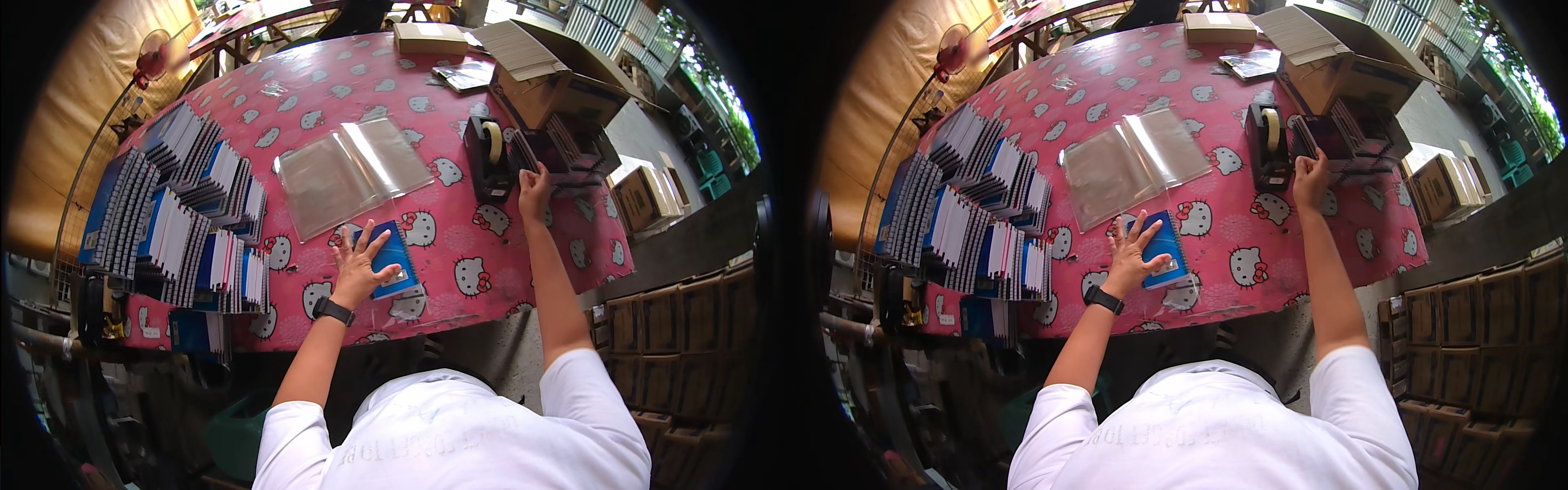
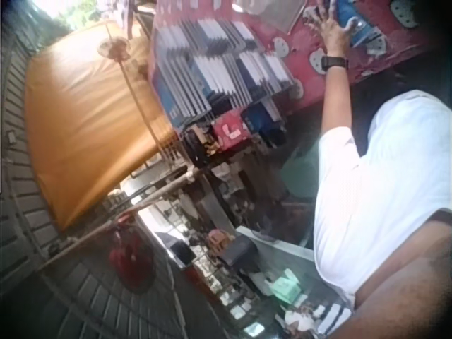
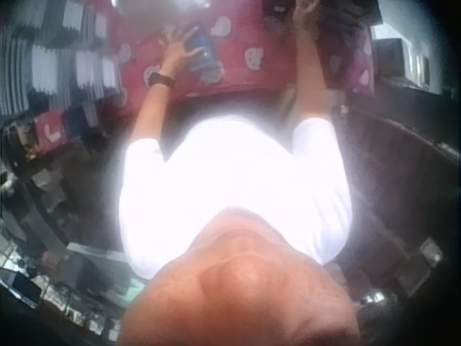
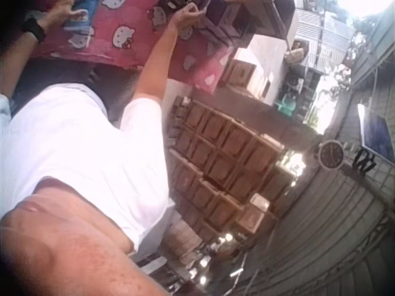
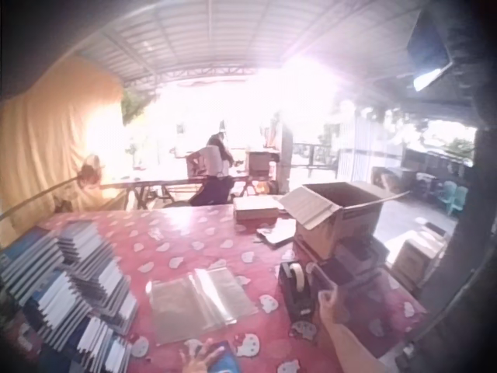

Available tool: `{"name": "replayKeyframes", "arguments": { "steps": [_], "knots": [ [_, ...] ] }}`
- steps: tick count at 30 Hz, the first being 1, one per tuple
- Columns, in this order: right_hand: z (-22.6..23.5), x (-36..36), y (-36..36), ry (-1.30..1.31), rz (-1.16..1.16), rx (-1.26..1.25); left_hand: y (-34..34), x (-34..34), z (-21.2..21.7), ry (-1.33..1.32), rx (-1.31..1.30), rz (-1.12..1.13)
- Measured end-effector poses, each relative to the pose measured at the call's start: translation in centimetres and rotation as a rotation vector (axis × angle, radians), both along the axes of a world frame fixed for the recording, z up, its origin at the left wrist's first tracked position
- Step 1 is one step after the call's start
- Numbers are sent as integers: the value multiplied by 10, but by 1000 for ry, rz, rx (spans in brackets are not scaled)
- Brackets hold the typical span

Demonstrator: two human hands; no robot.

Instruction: The person places stacks of small blue notebooks into clear plastic bags and secures them with adhesive tape, repeating the process for multiple sets.

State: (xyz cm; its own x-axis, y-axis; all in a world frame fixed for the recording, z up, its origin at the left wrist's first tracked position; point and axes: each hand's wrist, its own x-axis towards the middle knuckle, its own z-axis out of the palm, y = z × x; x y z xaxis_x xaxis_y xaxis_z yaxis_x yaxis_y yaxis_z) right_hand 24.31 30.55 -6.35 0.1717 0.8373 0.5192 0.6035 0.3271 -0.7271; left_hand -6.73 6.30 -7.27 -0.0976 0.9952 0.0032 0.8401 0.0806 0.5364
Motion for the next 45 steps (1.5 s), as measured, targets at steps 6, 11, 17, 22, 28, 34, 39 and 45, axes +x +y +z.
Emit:
{"name": "replayKeyframes", "arguments": {
  "steps": [6, 11, 17, 22, 28, 34, 39, 45],
  "knots": [
    [7, -34, 26, 185, 181, -267, -4, -9, -3, 14, 10, 13],
    [2, -31, -14, 394, 263, -236, -13, -18, -2, 32, 6, 47],
    [-21, -17, -13, -443, -65, -249, -5, -10, -4, -10, 0, 21],
    [17, -34, -46, -386, 224, -565, -3, -12, -5, -85, -9, 49],
    [44, -184, -124, -121, 990, -839, 0, -9, -6, -180, -15, 57],
    [64, -178, -128, -1108, 610, -767, -2, -8, 6, -186, -50, 62],
    [13, -105, -129, -429, 789, -897, -41, -4, -30, -695, 424, 264],
    [9, -111, -172, 383, 1106, -740, -78, 0, -16, -956, 173, 179]
  ]
}}
